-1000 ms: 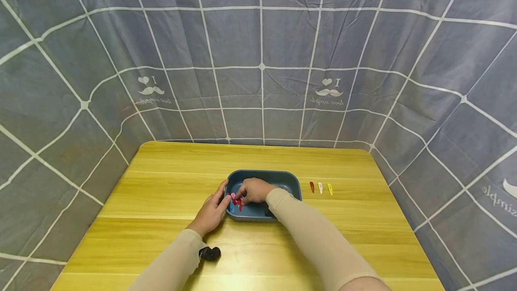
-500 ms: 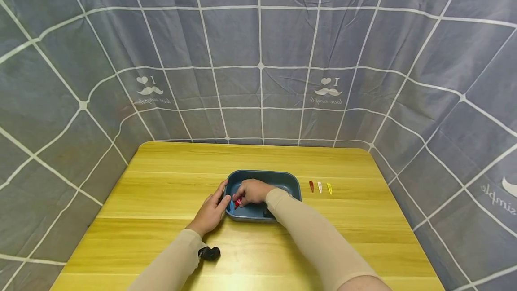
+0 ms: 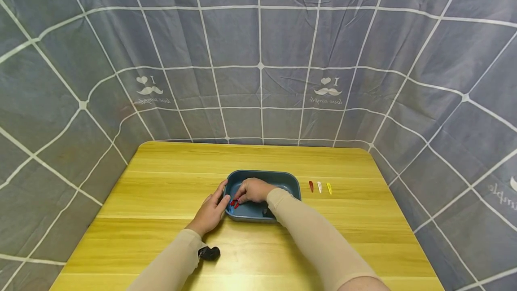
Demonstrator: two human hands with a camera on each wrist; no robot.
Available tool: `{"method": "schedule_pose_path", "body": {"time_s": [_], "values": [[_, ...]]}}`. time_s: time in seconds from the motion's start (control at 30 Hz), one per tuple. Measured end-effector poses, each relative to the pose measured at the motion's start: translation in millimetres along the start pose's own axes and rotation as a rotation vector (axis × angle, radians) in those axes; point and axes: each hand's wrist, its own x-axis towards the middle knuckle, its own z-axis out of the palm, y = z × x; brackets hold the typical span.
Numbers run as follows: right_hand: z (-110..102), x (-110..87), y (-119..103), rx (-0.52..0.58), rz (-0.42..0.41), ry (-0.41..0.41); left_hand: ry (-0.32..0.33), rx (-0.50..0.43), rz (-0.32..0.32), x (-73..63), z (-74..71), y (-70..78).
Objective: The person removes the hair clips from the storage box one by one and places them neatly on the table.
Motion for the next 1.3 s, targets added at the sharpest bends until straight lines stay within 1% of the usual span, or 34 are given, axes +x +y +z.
{"method": "schedule_pose_path", "body": {"time_s": [0.2,0.33,0.47,0.57,0.7,0.77,1.0,1.3], "values": [[-7,-4.4,2,0.007,-0.017,0.042,-0.001,-0.001,0.004,2.7,0.9,-1.6],[-13,-8.3,3,0.022,-0.001,0.073,-0.003,0.013,0.010,4.7,1.2,-3.7],[-21,-12.0,2,0.037,0.028,0.121,-0.009,0.011,0.010,6.8,0.6,-5.3],[-27,-15.5,2,0.091,0.049,0.152,-0.012,0.003,0.007,7.9,-0.4,-6.2],[-37,-22.6,1,0.202,0.063,0.185,-0.014,0.005,0.002,8.9,-1.9,-7.1],[-42,-27.1,-1,0.233,0.071,0.210,-0.012,0.005,0.000,9.7,-2.8,-7.1],[-55,-40.4,2,0.246,0.098,0.272,-0.010,-0.004,-0.016,12.2,-5.3,-7.4],[-62,-50.2,7,0.268,0.111,0.315,-0.014,-0.004,0.003,14.8,-7.4,-7.5]]}}
